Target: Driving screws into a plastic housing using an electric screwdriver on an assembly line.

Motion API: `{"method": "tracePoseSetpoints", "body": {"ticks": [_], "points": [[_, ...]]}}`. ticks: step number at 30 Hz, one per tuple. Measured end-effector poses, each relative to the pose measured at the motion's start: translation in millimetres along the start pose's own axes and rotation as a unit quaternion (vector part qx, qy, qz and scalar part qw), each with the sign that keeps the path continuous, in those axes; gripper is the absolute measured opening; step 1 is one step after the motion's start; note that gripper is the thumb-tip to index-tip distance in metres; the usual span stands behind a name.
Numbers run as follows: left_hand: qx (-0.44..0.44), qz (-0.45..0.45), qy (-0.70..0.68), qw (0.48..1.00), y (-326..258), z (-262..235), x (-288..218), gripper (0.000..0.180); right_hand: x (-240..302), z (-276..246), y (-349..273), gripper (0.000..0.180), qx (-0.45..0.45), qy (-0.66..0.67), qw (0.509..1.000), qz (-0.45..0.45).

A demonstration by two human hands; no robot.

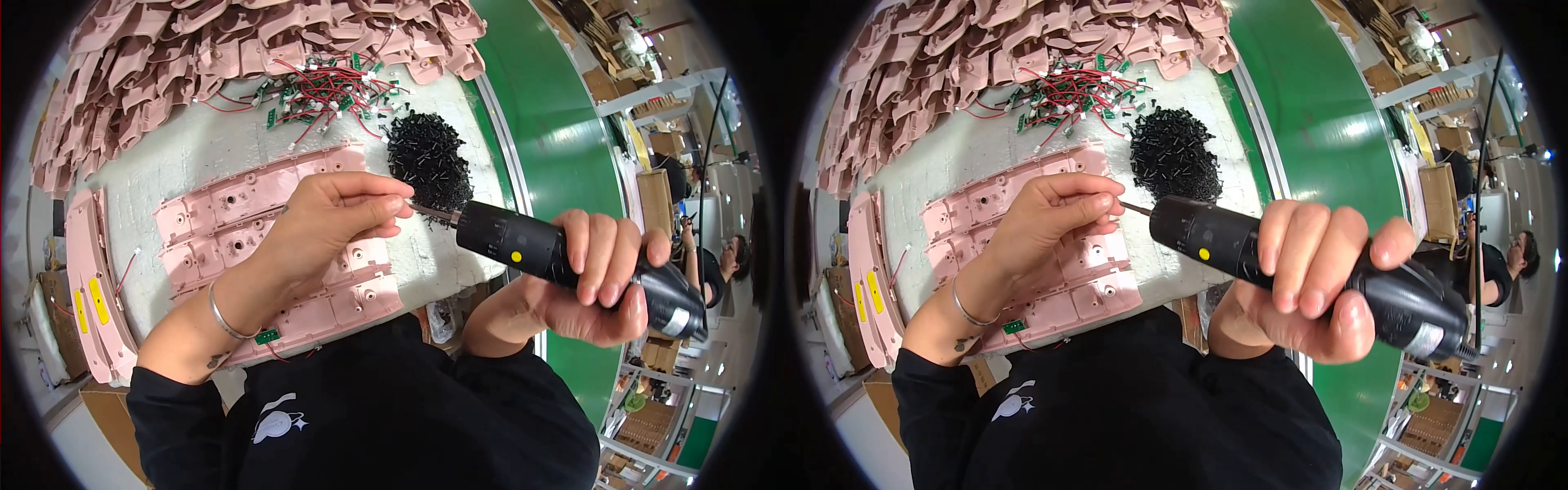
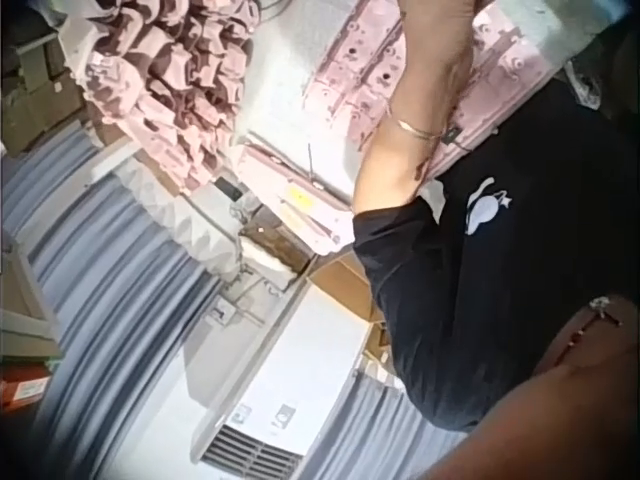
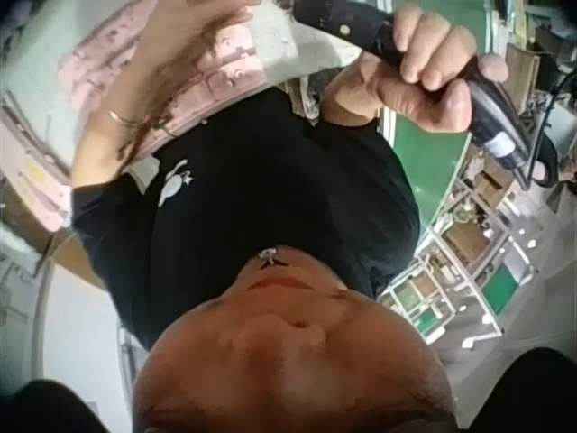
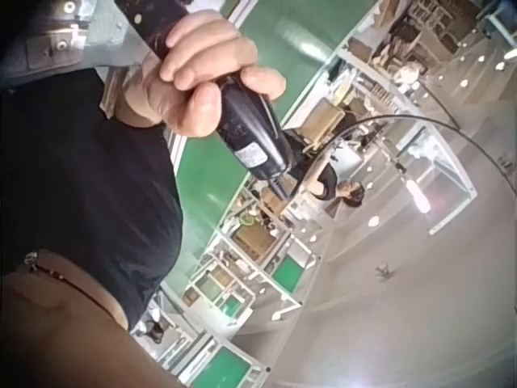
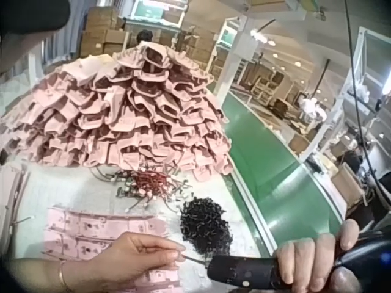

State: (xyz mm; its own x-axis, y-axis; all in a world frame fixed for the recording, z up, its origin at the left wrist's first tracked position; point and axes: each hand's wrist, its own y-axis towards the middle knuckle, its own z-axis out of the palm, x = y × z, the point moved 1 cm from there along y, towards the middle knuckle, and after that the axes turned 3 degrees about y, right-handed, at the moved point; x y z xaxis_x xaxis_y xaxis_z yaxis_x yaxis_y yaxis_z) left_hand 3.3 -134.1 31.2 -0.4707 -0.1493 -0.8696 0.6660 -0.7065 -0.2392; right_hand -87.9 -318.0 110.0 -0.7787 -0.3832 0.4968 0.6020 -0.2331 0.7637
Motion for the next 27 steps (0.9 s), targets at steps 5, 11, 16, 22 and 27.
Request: {"method": "tracePoseSetpoints", "body": {"ticks": [5,11,16,22,27], "points": [[0.042,-0.061,-0.239,0.968,-15,-8,9,0.019,-5,25,0,0.033,0.006,0.008,0.999,-0.033],[0.043,-0.047,-0.286,0.956,-33,-5,9,0.019,-11,47,1,0.028,-0.005,0.014,0.999,-0.034],[0.068,-0.029,-0.257,0.964,-44,-7,12,0.019,-11,60,-2,0.027,0.077,0.041,0.995,-0.044],[0.050,0.015,-0.304,0.951,-70,-3,16,0.021,-25,77,-14,0.028,0.095,0.042,0.994,-0.045],[0.012,0.007,-0.369,0.929,-75,-17,25,0.021,-25,93,-11,0.026,0.079,0.073,0.991,-0.085]]}}
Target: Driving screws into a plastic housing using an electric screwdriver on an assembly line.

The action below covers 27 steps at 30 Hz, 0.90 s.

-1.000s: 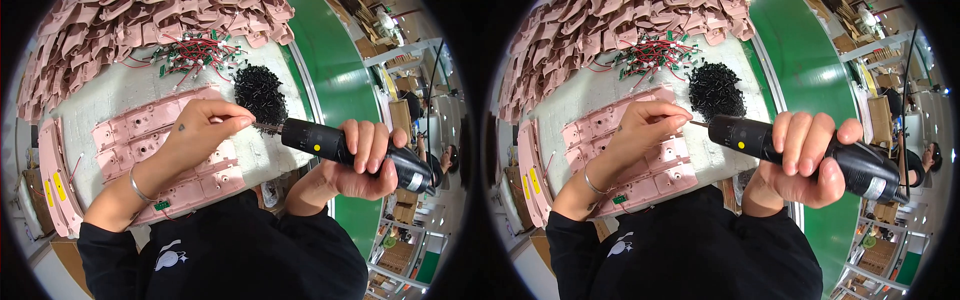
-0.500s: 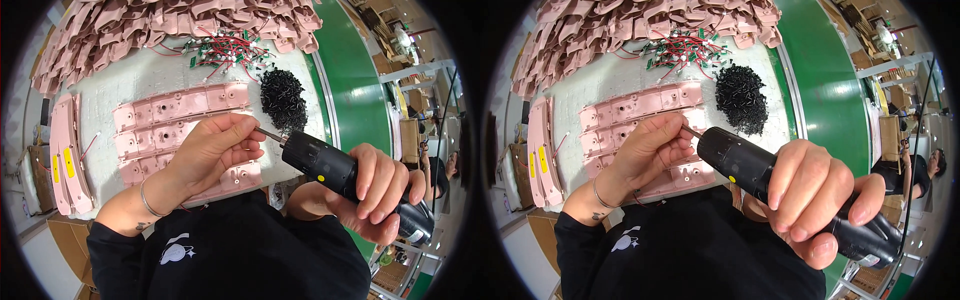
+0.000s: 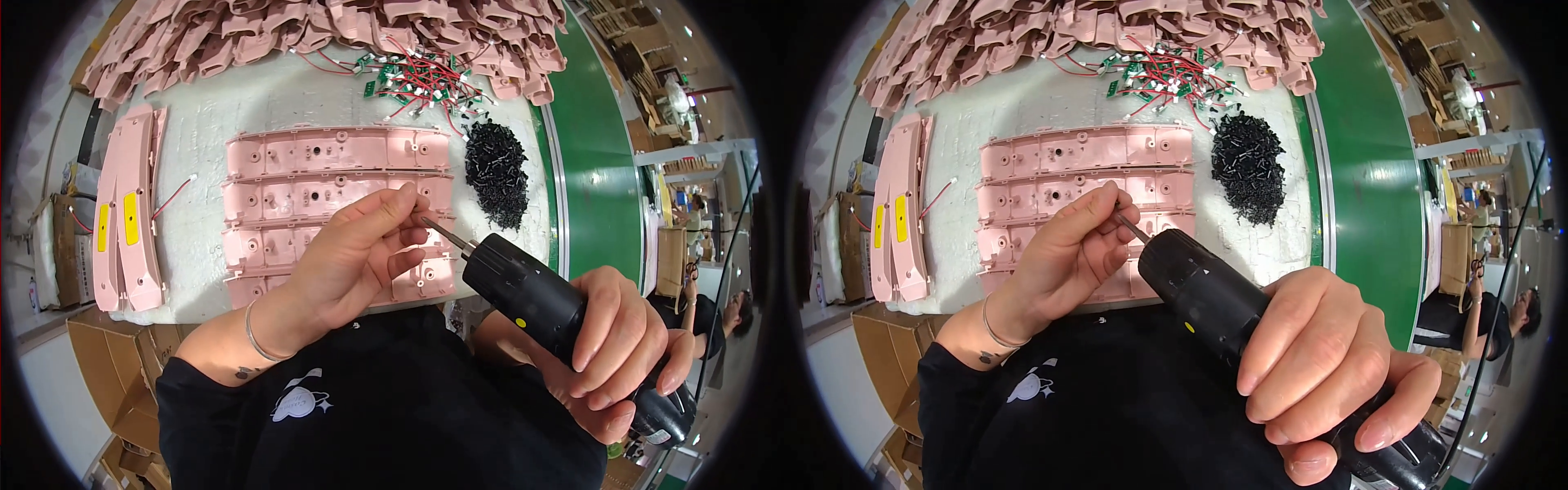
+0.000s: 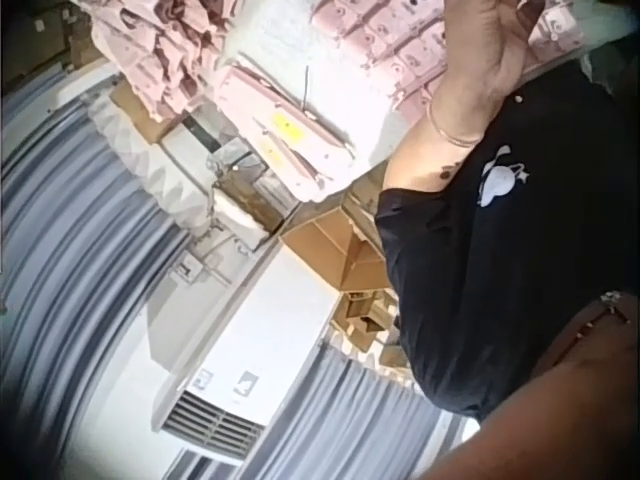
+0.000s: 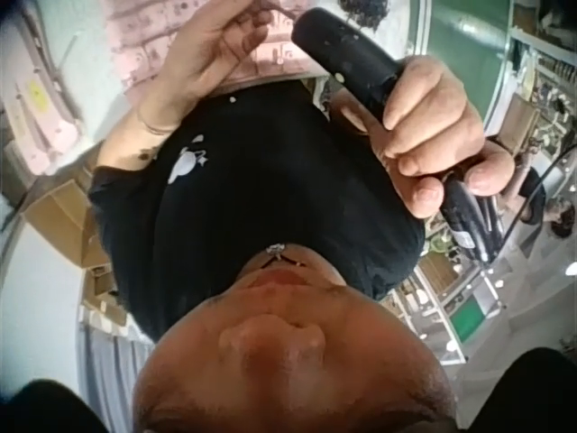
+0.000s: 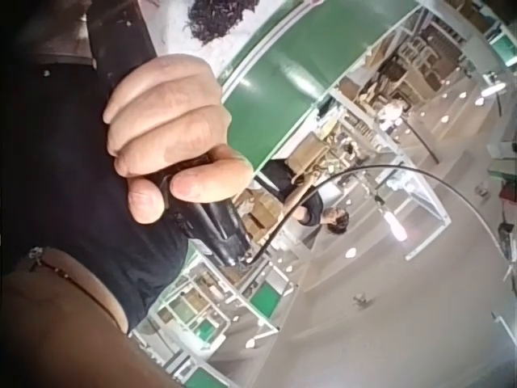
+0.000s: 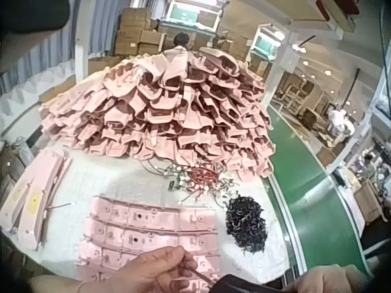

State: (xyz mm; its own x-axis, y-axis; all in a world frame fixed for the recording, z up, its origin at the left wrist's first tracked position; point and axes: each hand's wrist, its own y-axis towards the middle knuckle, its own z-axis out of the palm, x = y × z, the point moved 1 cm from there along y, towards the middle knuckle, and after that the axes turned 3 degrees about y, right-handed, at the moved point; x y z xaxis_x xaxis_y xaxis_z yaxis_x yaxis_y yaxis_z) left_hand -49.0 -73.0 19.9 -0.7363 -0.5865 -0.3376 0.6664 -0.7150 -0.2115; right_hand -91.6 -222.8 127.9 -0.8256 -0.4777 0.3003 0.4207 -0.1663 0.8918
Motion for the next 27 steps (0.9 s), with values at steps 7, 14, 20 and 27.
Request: {"method": "tracePoseSetpoints", "body": {"ticks": [7,14,20,27], "points": [[0.002,-0.014,-0.009,1.000,-11,0,-1,0.022,-5,9,-6,0.028,-0.029,-0.033,0.999,0.010],[-0.001,0.002,-0.027,1.000,-12,-2,4,0.023,-11,12,-23,0.029,0.081,-0.045,0.995,-0.028],[0.022,0.018,-0.087,0.996,-26,-5,5,0.027,-14,23,-24,0.029,0.096,-0.034,0.994,-0.031],[-0.131,0.182,0.522,0.823,-94,-29,-23,0.053,-22,22,-19,0.029,0.064,-0.007,0.993,0.096]]}}
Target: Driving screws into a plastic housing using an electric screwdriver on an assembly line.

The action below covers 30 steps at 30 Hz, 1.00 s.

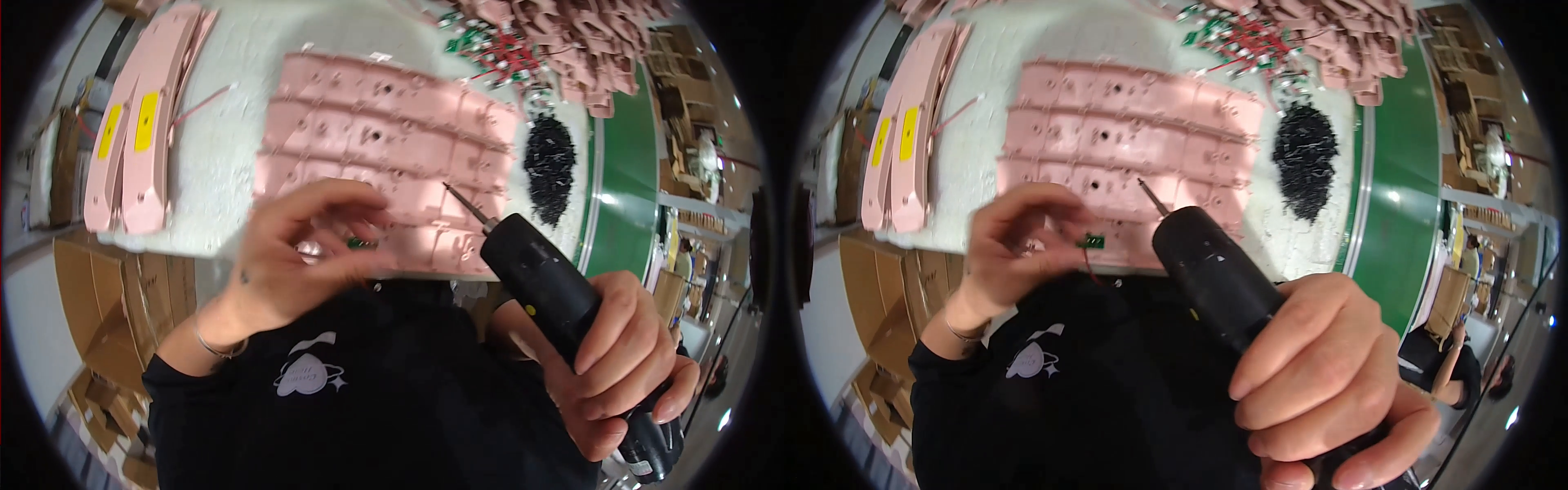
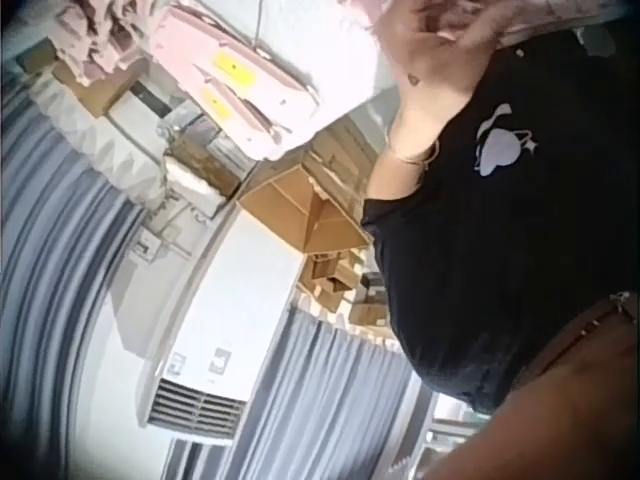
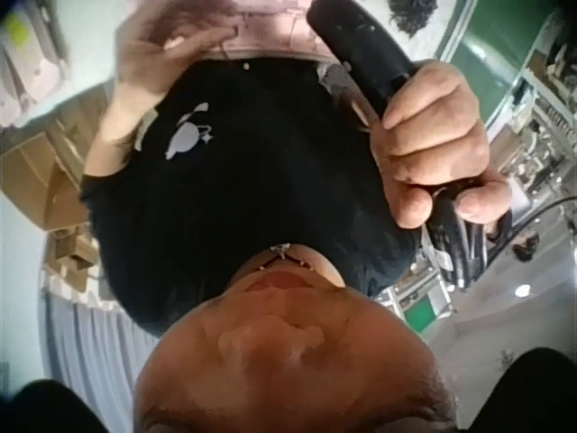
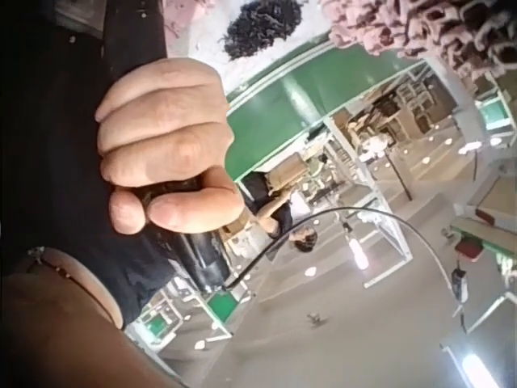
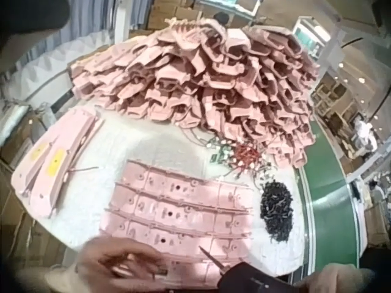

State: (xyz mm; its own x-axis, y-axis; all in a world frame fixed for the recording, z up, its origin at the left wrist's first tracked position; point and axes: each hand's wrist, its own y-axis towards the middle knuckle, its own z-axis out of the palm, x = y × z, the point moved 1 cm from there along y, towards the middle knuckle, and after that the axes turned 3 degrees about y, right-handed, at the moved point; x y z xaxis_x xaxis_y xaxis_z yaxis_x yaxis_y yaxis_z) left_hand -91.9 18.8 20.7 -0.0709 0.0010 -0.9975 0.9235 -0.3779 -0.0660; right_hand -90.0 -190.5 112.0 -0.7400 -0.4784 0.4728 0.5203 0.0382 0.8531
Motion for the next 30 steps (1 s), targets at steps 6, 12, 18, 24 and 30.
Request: {"method": "tracePoseSetpoints", "body": {"ticks": [6,12,18,24,30], "points": [[-0.126,0.154,0.343,0.918,-17,-20,21,0.026,-23,16,-26,0.031,0.085,0.058,0.987,0.120],[-0.092,0.147,0.424,0.889,-23,-10,32,0.025,-34,25,-29,0.033,0.178,0.080,0.959,0.206],[-0.095,0.163,0.450,0.873,-21,-5,38,0.017,-32,25,-25,0.032,0.207,0.069,0.940,0.263],[-0.106,0.178,0.424,0.882,-20,-4,45,0.015,-36,30,-25,0.030,0.223,0.053,0.937,0.265],[-0.096,0.171,0.426,0.883,-22,-6,44,0.012,-41,40,-26,0.029,0.219,0.042,0.936,0.273]]}}
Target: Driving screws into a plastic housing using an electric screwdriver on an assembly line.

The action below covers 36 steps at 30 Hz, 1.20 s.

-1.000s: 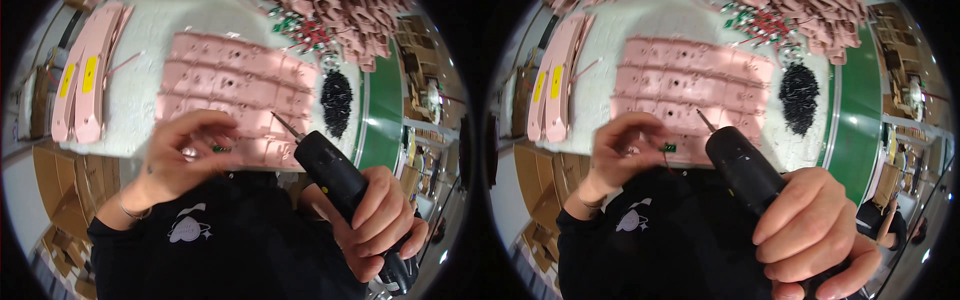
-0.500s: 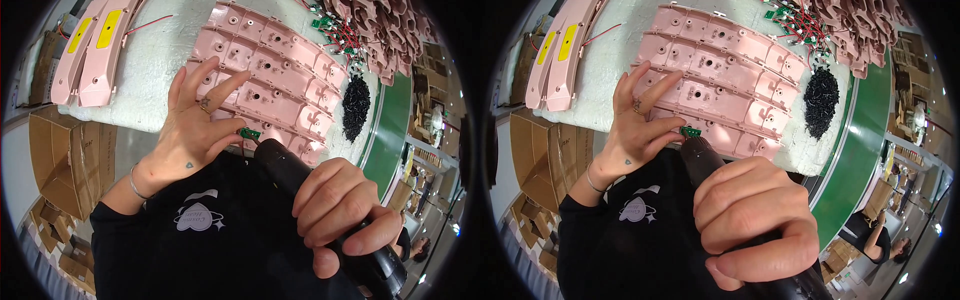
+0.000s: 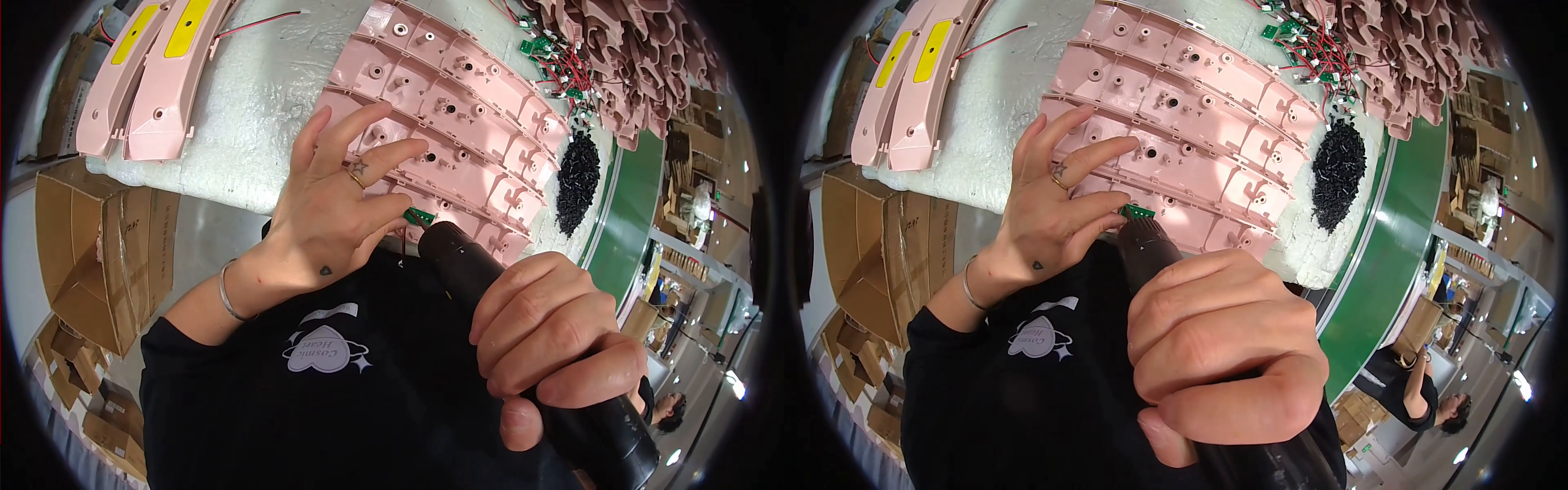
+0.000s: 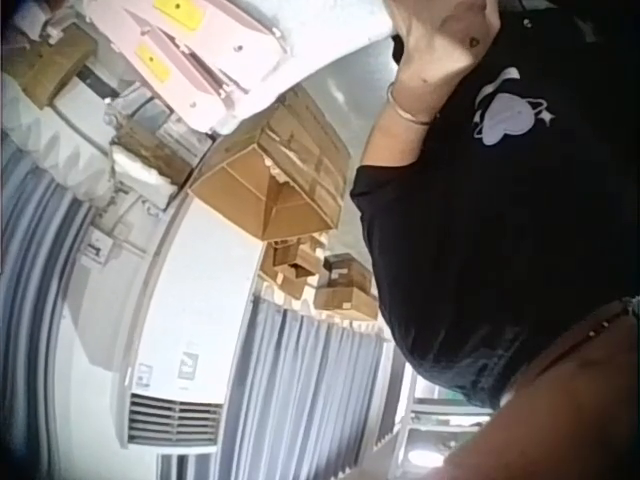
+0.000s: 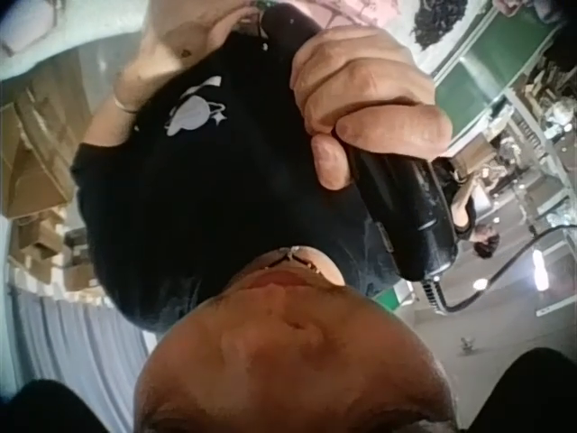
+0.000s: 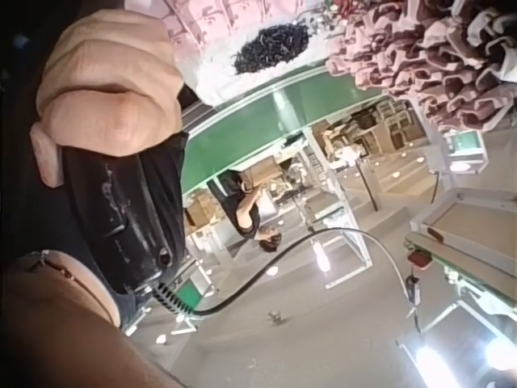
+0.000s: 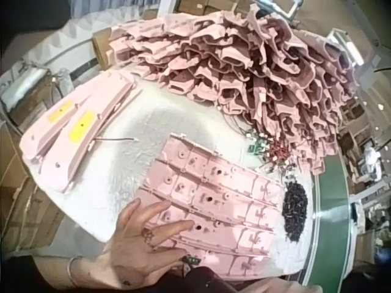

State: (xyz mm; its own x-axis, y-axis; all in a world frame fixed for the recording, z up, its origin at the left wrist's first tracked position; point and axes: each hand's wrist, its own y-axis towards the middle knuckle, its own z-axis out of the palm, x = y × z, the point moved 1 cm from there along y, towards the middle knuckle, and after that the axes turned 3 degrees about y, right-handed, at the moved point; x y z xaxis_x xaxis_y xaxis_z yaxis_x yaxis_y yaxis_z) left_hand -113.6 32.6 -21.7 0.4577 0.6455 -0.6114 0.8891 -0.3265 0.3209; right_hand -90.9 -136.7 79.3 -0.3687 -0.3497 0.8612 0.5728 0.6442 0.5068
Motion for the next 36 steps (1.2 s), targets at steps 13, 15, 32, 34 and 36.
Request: {"method": "tracePoseSetpoints", "body": {"ticks": [13,15,32,34,36], "points": [[-0.002,0.005,0.032,0.999,3,3,1,0.017,-1,-1,9,0.026,-0.008,-0.004,1.000,0.019],[0.016,0.006,0.044,0.999,5,5,2,0.018,3,-8,-2,0.027,-0.068,0.010,0.998,0.011],[0.034,-0.016,0.060,0.998,25,3,-18,0.026,42,-124,-115,0.025,-0.560,-0.220,0.798,-0.033],[0.026,-0.024,0.026,0.999,28,0,-20,0.027,41,-127,-119,0.025,-0.567,-0.218,0.794,-0.031],[0.015,-0.035,-0.004,0.999,31,-3,-21,0.029,39,-131,-121,0.025,-0.579,-0.222,0.785,-0.011]]}}
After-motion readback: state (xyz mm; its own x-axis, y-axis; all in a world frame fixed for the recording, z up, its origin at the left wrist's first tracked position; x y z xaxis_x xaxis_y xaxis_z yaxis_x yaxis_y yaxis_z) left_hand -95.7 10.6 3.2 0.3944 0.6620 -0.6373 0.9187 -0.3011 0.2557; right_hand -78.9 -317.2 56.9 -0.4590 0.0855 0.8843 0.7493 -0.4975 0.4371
